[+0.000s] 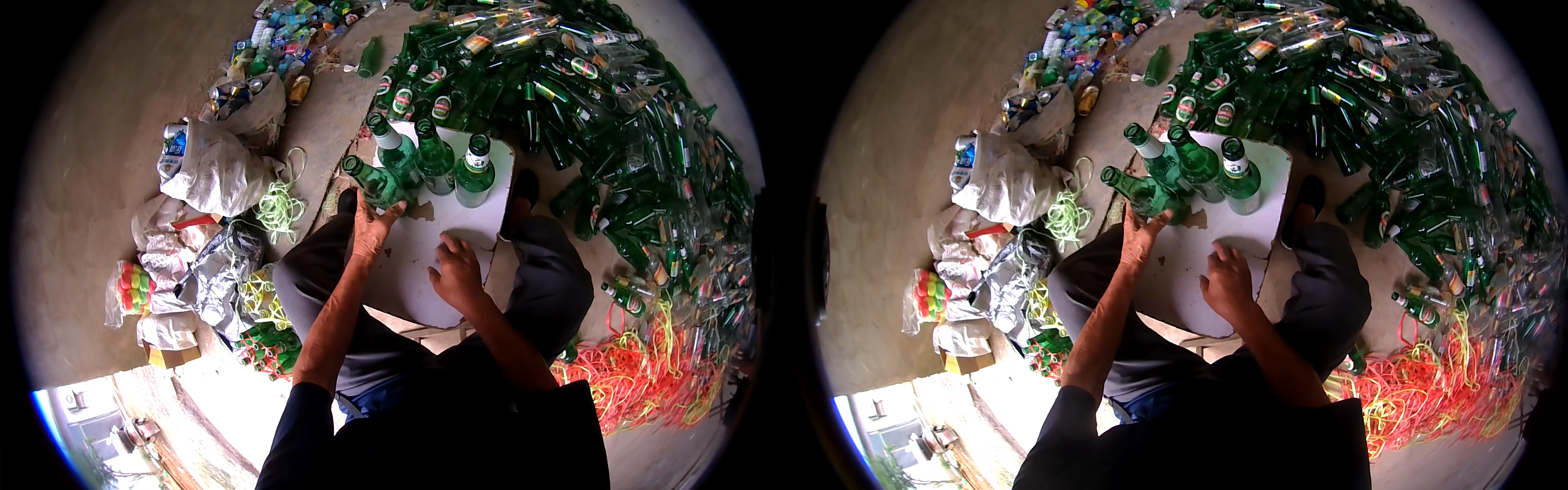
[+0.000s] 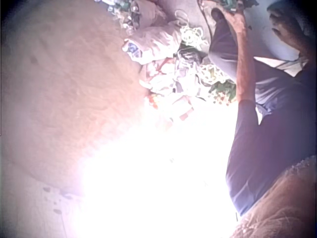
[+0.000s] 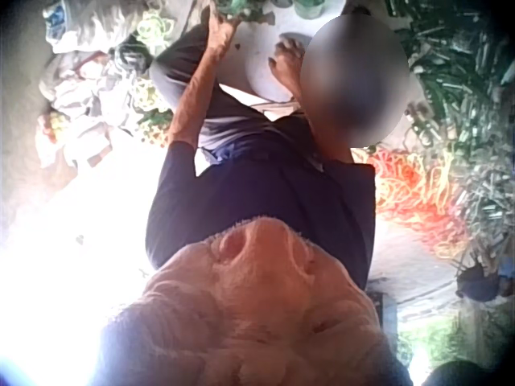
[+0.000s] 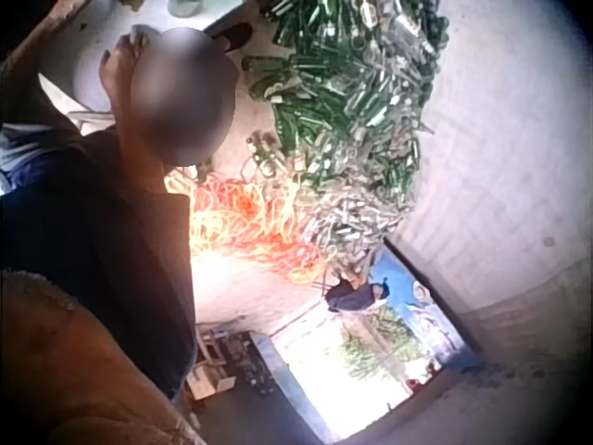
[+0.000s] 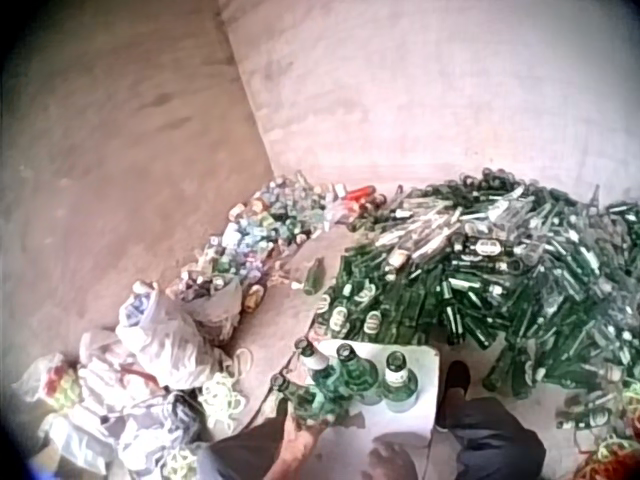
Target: The person gathers green glass bottles from a pile and arranges them upright on a white board. Then the person uses a pink plastic strap to tie the bottles together into a bundle.
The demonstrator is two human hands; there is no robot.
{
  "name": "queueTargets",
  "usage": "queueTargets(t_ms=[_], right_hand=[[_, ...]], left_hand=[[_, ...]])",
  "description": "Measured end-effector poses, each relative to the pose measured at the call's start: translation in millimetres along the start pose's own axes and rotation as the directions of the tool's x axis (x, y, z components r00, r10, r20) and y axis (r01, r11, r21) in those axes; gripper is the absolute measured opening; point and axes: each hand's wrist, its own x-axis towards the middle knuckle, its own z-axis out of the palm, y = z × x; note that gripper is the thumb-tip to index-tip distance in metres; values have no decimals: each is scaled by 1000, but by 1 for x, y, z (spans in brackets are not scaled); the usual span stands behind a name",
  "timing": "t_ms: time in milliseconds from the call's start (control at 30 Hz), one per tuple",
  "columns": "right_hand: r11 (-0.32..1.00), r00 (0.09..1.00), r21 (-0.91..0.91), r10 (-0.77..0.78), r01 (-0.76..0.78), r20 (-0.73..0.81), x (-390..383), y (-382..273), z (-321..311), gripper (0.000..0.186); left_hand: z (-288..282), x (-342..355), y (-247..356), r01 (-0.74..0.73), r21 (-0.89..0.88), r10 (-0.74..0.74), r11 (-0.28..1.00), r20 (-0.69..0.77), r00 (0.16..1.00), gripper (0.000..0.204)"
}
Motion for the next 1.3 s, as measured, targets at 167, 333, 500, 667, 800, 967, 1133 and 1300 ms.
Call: queueTargets(t_ms=[167, 333, 500, 667, 800, 967, 1133, 1300], right_hand=[[1000, 1000, -1, -13, 13, -11, -1, -2, 3, 31], [1000, 1000, -12, -13, 13, -5, -1, 1, 5, 34], [999, 998, -33, 14, -12, 60, -2, -7, 1, 36], [978, 998, 199, 53, -57, 26, -7, -14, -12, 37], [915, 998, 399, 41, -60, 57, -5, -19, -91, 22], [889, 941, 448, 228, -95, -252, -1, 12, -196, 20], [827, 801, 473, 491, -305, -342, 10, 179, -177, 23], [786, 787, 76, 616, -614, -10, -5, 292, -107, 45]], left_hand=[[-8, -10, -41, -26, 38, 27, 999, -25, 999, 62], [-5, -35, -67, -14, 450, 94, 893, -156, 983, 58], [11, -63, -70, 15, 596, 124, 803, -192, 973, 39], [23, -64, -73, -190, 709, 122, 679, 147, 982, 22], [44, -57, -64, -546, 647, 338, 532, 429, 838, 14], [55, -56, -66, -551, 675, 416, 491, 375, 829, 12], [62, -58, -75, -529, 719, 434, 451, 341, 834, 14], [65, -58, -68, -509, 733, 418, 452, 330, 846, 14]])
